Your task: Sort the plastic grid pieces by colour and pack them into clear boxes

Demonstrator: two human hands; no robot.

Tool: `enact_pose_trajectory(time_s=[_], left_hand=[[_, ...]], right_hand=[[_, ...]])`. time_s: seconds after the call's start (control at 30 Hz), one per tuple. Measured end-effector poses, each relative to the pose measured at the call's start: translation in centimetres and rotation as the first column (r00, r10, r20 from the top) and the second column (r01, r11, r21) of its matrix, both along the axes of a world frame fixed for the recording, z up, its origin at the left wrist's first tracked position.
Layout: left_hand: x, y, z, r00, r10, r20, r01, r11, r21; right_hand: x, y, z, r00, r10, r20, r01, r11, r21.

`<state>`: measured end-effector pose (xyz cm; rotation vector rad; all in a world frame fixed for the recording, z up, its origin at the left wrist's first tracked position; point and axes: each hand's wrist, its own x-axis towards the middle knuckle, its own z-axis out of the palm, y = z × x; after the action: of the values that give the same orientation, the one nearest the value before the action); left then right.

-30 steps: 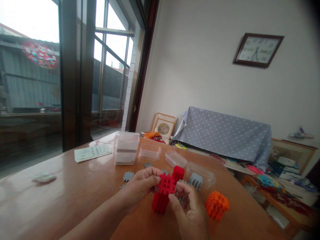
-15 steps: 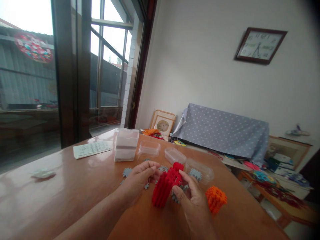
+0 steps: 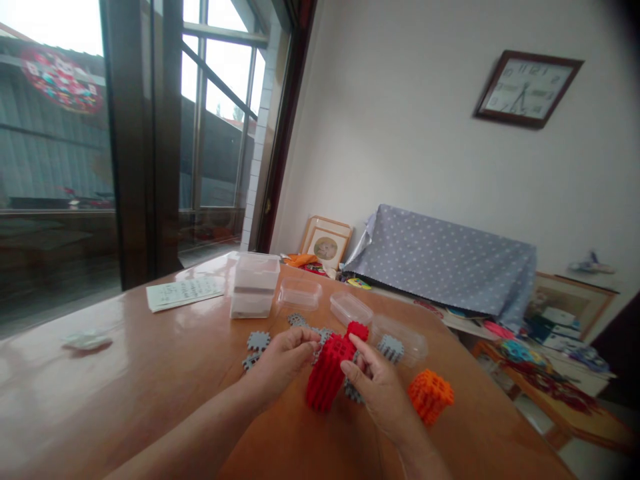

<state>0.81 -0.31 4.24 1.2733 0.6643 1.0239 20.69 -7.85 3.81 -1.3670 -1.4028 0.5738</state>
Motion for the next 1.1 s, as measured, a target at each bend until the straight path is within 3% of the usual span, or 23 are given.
enact_pose_trajectory(time_s=[0.2,0.37,0.6,0.73,0.9,1.1], left_hand=[[-0.1,0.1,-0.1,0.998,0.005,-0.061,-0.004,1.0,0.018],[-0.1,0.0,-0.3,0.996,0.043,-0.083,-0.043,0.999,0.004],[0.0,-0.6,-0.3,0.99,0.097,-0.105,-0.086,0.991,0.105],[-0.2,-1.2,0.4,0.984,0.072,-0.164,-0.035,0.975,0.22],[-0.4,-1.7,1.2,0.971,0.032,-0.235,0.035,0.961,0.275],[-0.2,-1.8,1.4,0.97,0.056,-0.237,0.013,0.961,0.278]], right_hand=[[-0.2,-0.4,0.4,0.999,0.011,-0.051,-0.014,0.999,-0.04],[0.1,-0.8,0.2,0.993,-0.093,-0.073,0.09,0.995,-0.038],[-0.2,-1.6,-0.7,0.971,-0.208,0.121,0.214,0.976,-0.03],[-0.7,-1.7,-0.9,0.951,-0.214,0.223,0.226,0.974,-0.027],[-0.8,-1.7,-0.9,0.947,-0.198,0.255,0.211,0.977,-0.024],[-0.8,-1.5,-1.3,0.951,-0.196,0.238,0.206,0.978,-0.021]])
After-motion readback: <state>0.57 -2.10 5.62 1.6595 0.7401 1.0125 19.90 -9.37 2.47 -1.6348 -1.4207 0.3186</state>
